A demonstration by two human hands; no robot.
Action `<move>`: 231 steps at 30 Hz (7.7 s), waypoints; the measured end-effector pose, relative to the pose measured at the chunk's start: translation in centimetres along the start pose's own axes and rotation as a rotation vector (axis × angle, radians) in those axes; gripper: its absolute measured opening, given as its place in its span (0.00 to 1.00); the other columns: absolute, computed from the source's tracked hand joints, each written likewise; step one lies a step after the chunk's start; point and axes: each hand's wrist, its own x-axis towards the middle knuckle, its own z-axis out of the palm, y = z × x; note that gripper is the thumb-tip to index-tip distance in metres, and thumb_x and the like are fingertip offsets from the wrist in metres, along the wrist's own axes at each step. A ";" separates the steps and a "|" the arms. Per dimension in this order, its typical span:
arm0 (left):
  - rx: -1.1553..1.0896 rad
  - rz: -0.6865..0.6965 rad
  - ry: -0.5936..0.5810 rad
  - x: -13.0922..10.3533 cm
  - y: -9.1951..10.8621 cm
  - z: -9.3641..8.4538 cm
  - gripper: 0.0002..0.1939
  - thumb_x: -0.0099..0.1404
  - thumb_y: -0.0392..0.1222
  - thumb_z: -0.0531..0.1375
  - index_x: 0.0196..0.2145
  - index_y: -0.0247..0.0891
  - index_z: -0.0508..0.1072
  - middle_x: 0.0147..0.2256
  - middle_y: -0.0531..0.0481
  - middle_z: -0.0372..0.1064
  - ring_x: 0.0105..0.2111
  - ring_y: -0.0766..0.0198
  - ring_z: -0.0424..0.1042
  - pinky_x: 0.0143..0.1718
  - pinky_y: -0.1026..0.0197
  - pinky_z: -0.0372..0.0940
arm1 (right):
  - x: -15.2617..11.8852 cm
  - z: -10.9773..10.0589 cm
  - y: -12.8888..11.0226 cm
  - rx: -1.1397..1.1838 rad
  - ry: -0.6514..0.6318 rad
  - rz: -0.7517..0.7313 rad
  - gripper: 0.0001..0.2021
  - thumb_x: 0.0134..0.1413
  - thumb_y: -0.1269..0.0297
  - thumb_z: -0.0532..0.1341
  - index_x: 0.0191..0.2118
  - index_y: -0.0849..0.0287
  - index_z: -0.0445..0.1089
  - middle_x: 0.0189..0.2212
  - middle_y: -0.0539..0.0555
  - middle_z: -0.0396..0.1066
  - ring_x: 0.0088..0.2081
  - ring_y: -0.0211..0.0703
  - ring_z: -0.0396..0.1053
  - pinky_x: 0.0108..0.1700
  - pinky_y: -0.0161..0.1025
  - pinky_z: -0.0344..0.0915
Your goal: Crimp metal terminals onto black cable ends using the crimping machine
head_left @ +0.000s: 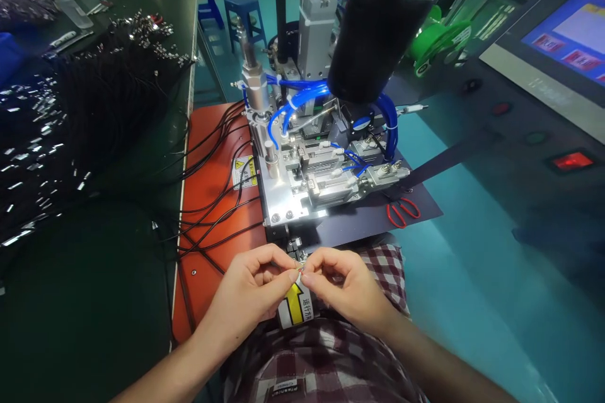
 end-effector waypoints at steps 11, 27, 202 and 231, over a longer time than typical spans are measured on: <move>-0.008 -0.007 0.038 -0.1 -0.1 0.0 0.13 0.53 0.48 0.64 0.28 0.34 0.69 0.11 0.61 0.54 0.12 0.76 0.47 0.13 0.71 0.44 | 0.2 0.2 0.1 0.122 0.040 0.044 0.11 0.53 0.58 0.60 0.28 0.60 0.63 0.18 0.44 0.57 0.20 0.32 0.54 0.23 0.31 0.52; 0.023 0.010 0.076 -0.2 0.1 0.4 0.15 0.50 0.49 0.64 0.26 0.34 0.69 0.13 0.60 0.55 0.13 0.75 0.50 0.14 0.71 0.46 | 0.2 0.5 0.1 0.205 0.102 0.041 0.13 0.52 0.55 0.60 0.26 0.60 0.63 0.16 0.44 0.57 0.18 0.31 0.53 0.20 0.31 0.51; -0.129 0.016 0.037 -0.3 -1.0 0.4 0.13 0.57 0.48 0.62 0.28 0.37 0.65 0.13 0.64 0.49 0.14 0.76 0.44 0.14 0.71 0.41 | 0.3 1.3 -0.5 0.230 0.198 0.089 0.08 0.47 0.63 0.63 0.27 0.63 0.67 0.20 0.46 0.64 0.19 0.31 0.60 0.23 0.30 0.57; -0.040 0.025 0.034 -0.2 -1.5 0.0 0.12 0.59 0.48 0.60 0.29 0.37 0.65 0.15 0.63 0.44 0.15 0.75 0.42 0.15 0.70 0.40 | 0.0 1.4 0.3 -0.087 0.265 -0.128 0.04 0.53 0.66 0.60 0.29 0.59 0.68 0.25 0.50 0.67 0.26 0.36 0.62 0.28 0.33 0.61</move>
